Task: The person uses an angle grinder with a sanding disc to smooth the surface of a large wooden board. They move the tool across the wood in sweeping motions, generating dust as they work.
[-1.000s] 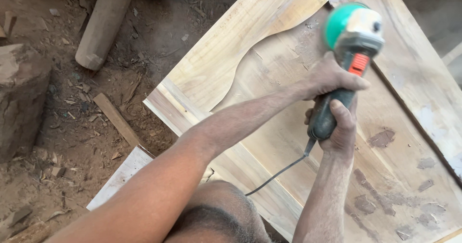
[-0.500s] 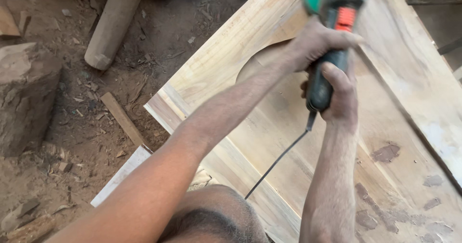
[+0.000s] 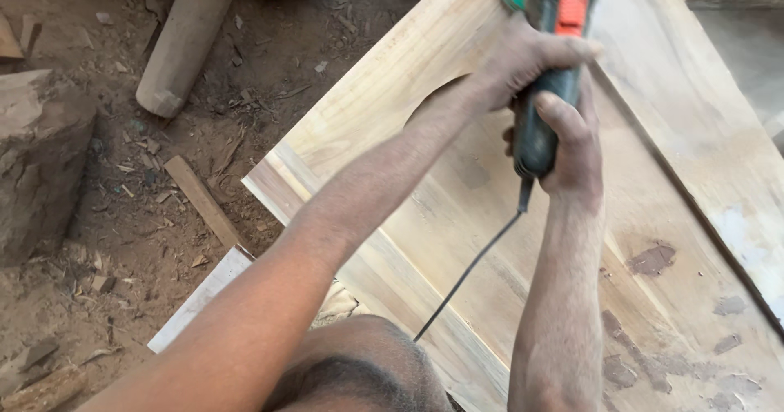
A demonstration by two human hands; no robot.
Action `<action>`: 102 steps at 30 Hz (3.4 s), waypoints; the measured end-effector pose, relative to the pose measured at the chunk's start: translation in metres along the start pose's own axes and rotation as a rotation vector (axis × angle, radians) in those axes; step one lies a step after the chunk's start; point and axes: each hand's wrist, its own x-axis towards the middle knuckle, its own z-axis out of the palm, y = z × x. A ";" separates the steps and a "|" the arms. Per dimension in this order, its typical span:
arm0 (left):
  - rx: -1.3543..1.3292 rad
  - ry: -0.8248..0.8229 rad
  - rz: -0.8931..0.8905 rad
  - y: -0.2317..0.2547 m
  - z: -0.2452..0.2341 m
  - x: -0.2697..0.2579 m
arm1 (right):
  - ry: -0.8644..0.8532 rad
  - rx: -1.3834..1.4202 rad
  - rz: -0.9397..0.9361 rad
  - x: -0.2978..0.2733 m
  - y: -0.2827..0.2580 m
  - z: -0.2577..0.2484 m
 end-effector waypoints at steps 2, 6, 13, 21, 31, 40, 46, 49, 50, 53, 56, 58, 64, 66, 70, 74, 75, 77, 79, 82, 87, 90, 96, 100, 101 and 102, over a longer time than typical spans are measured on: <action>0.056 -0.047 0.028 -0.009 0.009 -0.006 | 0.030 -0.001 -0.005 -0.012 0.001 -0.001; 0.126 -0.035 -0.033 -0.021 0.023 -0.023 | 0.061 -0.044 -0.017 -0.036 0.007 -0.001; 0.166 -0.080 -0.070 -0.037 0.041 -0.058 | 0.156 0.029 0.013 -0.074 0.024 0.004; 0.105 -0.130 -0.065 -0.038 0.047 -0.018 | 0.170 0.069 -0.037 -0.048 0.021 -0.005; 0.155 0.021 0.036 0.005 -0.003 0.062 | 0.055 -0.024 -0.101 0.052 0.002 -0.015; 0.058 -0.149 0.079 -0.034 0.047 0.061 | 0.186 0.003 -0.101 0.011 0.000 -0.032; 0.034 -0.067 0.051 -0.026 0.023 0.060 | 0.143 -0.054 -0.071 0.023 -0.005 -0.021; 0.111 0.005 0.097 -0.006 -0.010 0.048 | 0.110 -0.064 -0.029 0.037 -0.004 -0.007; 0.156 0.031 0.100 -0.002 -0.017 0.044 | 0.097 -0.051 -0.028 0.040 -0.002 -0.001; 0.110 -0.014 0.062 0.000 -0.017 0.029 | 0.077 -0.051 -0.051 0.030 0.000 0.000; -0.008 -0.084 -0.048 -0.011 0.008 0.019 | 0.131 -0.040 -0.045 0.003 -0.001 -0.004; 0.048 -0.118 -0.055 -0.023 0.029 0.009 | 0.173 -0.010 -0.041 -0.015 -0.002 -0.006; 0.073 -0.177 -0.041 -0.043 0.055 0.002 | 0.283 0.073 -0.007 -0.040 0.005 -0.010; 0.106 -0.118 0.017 -0.037 0.046 0.010 | 0.219 0.065 -0.044 -0.027 0.005 -0.012; 0.114 -0.063 0.030 -0.020 0.016 0.037 | 0.137 0.175 0.012 0.015 0.003 -0.011; 0.095 -0.084 -0.016 -0.013 -0.001 0.047 | 0.167 -0.006 -0.033 0.049 0.007 -0.006; 0.093 -0.097 -0.029 -0.011 -0.003 0.048 | 0.195 -0.057 -0.036 0.048 0.008 -0.009; 0.085 -0.134 -0.055 -0.007 0.000 0.049 | 0.208 -0.038 -0.075 0.037 0.008 -0.018; 0.068 -0.171 -0.078 -0.009 0.011 0.043 | 0.234 -0.025 -0.101 0.017 0.010 -0.028; 0.024 -0.239 -0.112 -0.023 0.045 0.025 | 0.300 -0.016 -0.111 -0.019 0.009 -0.048; 0.039 -0.345 -0.158 -0.061 0.111 -0.006 | 0.391 0.036 -0.117 -0.083 0.007 -0.077; 0.089 -0.391 -0.184 -0.088 0.146 -0.020 | 0.524 0.032 -0.026 -0.118 0.010 -0.093; 0.185 -0.499 -0.272 -0.163 0.231 -0.045 | 0.657 0.164 -0.095 -0.189 0.029 -0.133; 0.224 -0.592 -0.232 -0.206 0.286 -0.077 | 0.734 0.227 -0.170 -0.235 0.047 -0.147; 0.299 -0.586 -0.261 -0.213 0.294 -0.084 | 0.753 0.266 -0.150 -0.246 0.050 -0.150; 0.376 -0.624 -0.285 -0.219 0.302 -0.091 | 0.771 0.305 -0.129 -0.255 0.053 -0.151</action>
